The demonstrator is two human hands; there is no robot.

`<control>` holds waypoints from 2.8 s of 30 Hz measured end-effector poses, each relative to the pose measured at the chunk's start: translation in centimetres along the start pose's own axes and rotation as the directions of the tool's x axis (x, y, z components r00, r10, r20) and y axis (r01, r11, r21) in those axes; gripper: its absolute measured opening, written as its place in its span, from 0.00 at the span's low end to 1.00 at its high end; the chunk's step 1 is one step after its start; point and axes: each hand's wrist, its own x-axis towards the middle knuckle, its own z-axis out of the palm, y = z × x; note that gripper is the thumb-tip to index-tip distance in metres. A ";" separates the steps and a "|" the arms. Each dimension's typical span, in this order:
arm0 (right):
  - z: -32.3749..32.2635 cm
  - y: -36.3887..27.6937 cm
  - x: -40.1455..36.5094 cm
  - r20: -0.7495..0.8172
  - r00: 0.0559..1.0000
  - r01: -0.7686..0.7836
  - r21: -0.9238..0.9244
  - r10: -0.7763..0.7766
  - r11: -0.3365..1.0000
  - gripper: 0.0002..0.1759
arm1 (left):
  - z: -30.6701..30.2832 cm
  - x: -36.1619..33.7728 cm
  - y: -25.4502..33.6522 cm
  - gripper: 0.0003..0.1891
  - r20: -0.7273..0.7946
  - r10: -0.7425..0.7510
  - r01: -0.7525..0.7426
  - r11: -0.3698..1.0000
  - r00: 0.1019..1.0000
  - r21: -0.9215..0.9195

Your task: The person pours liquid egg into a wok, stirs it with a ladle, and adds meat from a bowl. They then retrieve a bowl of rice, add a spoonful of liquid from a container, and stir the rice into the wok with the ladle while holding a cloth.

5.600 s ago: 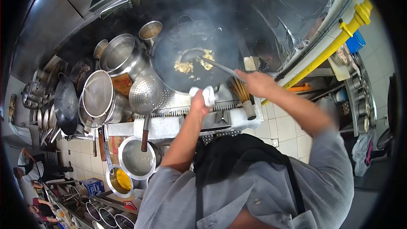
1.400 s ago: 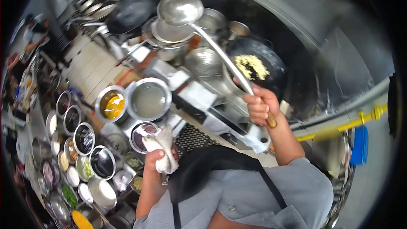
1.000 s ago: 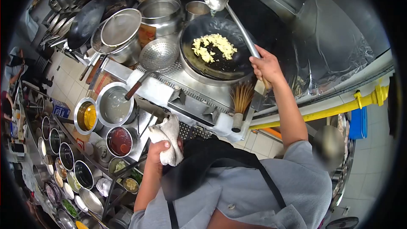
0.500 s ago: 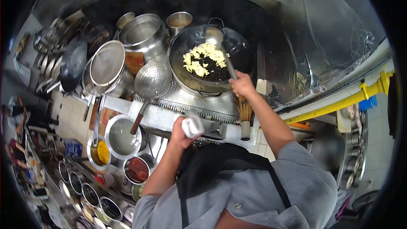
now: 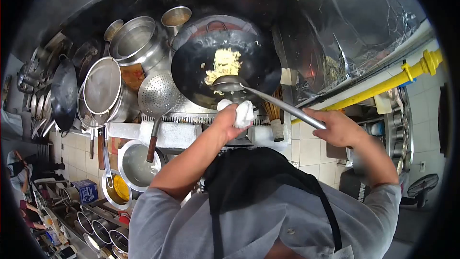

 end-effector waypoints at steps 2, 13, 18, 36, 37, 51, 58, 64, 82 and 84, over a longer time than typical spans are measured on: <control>2.2 0.3 3.2 -0.011 0.993 -0.116 -0.041 0.115 0.992 0.37 | -0.7 1.6 0.2 0.13 -0.034 0.036 -0.037 0.999 0.999 -0.040; 3.2 1.1 4.0 -0.137 0.971 -0.203 -0.043 0.196 0.978 0.36 | -5.1 3.3 -5.3 0.10 -0.026 0.167 -0.169 0.977 0.986 -0.131; 2.0 -0.9 2.7 0.028 0.961 -0.260 -0.260 0.276 0.930 0.36 | -3.1 2.9 0.4 0.11 -0.004 0.068 -0.068 0.998 0.998 0.016; 10.8 2.9 15.2 -0.302 0.885 -0.307 0.195 0.355 0.931 0.32 | -5.7 7.8 1.7 0.13 -0.040 0.237 -0.240 0.964 0.971 -0.114; 10.2 1.8 14.3 -0.315 0.912 -0.218 0.172 0.263 0.961 0.32 | -5.6 8.0 1.8 0.14 -0.056 0.237 -0.242 0.966 0.970 -0.092; 9.5 0.2 12.6 -0.208 0.935 -0.238 0.231 0.287 0.943 0.34 | -6.4 9.6 2.5 0.14 -0.066 0.208 -0.214 0.973 0.976 -0.090; 3.9 -3.1 6.4 -0.073 0.993 -0.088 0.002 0.088 0.996 0.34 | -4.9 3.8 2.6 0.14 0.059 0.091 -0.092 0.995 0.994 0.025; 5.6 -2.8 12.8 -0.098 0.912 -0.411 -0.172 0.399 0.895 0.34 | -6.1 4.2 0.6 0.13 0.020 0.217 -0.217 0.976 0.976 -0.018; 8.9 0.8 18.6 -0.089 0.907 -0.228 0.718 0.411 0.658 0.23 | -8.2 9.6 3.3 0.12 0.047 0.138 -0.138 0.990 0.989 0.011; 7.7 -1.4 16.6 -0.049 0.903 -0.251 0.745 0.427 0.618 0.25 | -8.3 9.8 3.3 0.12 0.036 0.136 -0.136 0.991 0.990 -0.013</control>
